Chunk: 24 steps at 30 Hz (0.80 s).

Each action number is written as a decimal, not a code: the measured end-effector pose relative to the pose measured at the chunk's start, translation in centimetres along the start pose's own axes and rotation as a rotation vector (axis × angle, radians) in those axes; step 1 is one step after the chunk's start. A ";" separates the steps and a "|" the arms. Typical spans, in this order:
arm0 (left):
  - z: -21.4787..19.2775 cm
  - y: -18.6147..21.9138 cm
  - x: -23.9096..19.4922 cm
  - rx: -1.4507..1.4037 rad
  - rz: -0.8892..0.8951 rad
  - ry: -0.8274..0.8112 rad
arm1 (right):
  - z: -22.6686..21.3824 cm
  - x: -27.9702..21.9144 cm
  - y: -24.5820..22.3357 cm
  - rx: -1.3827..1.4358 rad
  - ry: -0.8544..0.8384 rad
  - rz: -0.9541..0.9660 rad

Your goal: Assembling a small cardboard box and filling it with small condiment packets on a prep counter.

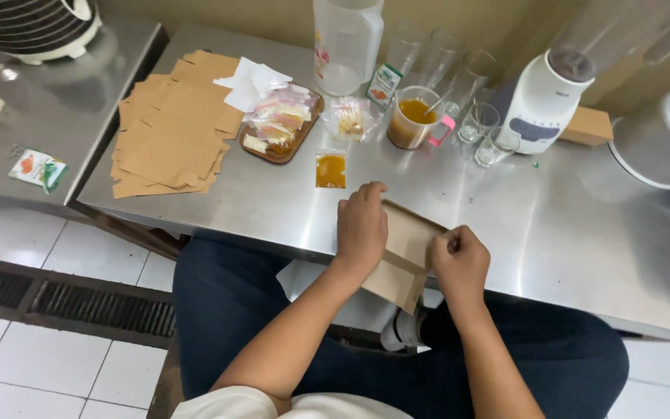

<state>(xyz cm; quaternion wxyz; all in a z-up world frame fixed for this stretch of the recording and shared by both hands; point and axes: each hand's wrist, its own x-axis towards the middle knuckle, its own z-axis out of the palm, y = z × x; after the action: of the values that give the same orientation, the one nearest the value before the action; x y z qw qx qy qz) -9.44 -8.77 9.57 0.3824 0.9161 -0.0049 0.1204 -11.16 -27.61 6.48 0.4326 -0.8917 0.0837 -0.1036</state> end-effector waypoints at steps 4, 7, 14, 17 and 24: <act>0.3 0.2 0.6 -0.154 -0.028 0.065 | -0.2 0.4 0.0 0.018 0.009 0.031; 0.5 0.3 1.3 -0.192 -0.059 0.098 | -0.2 2.6 1.5 -0.055 -0.096 0.086; -0.6 -0.1 2.1 -0.339 -0.093 0.012 | 0.4 8.9 4.0 0.010 -0.203 0.111; -1.4 -2.8 2.0 -0.339 -0.056 0.125 | 1.5 11.0 3.0 0.077 -0.218 0.137; -3.5 -14.7 -1.6 0.094 0.045 0.229 | 2.2 12.1 0.1 0.275 -0.195 0.374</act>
<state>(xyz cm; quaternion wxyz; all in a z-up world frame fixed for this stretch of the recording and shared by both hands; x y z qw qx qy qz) -10.27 4.00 1.28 0.3342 0.9130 0.0239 0.2327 1.05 -28.86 6.43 0.5675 -0.7993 0.1901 0.0544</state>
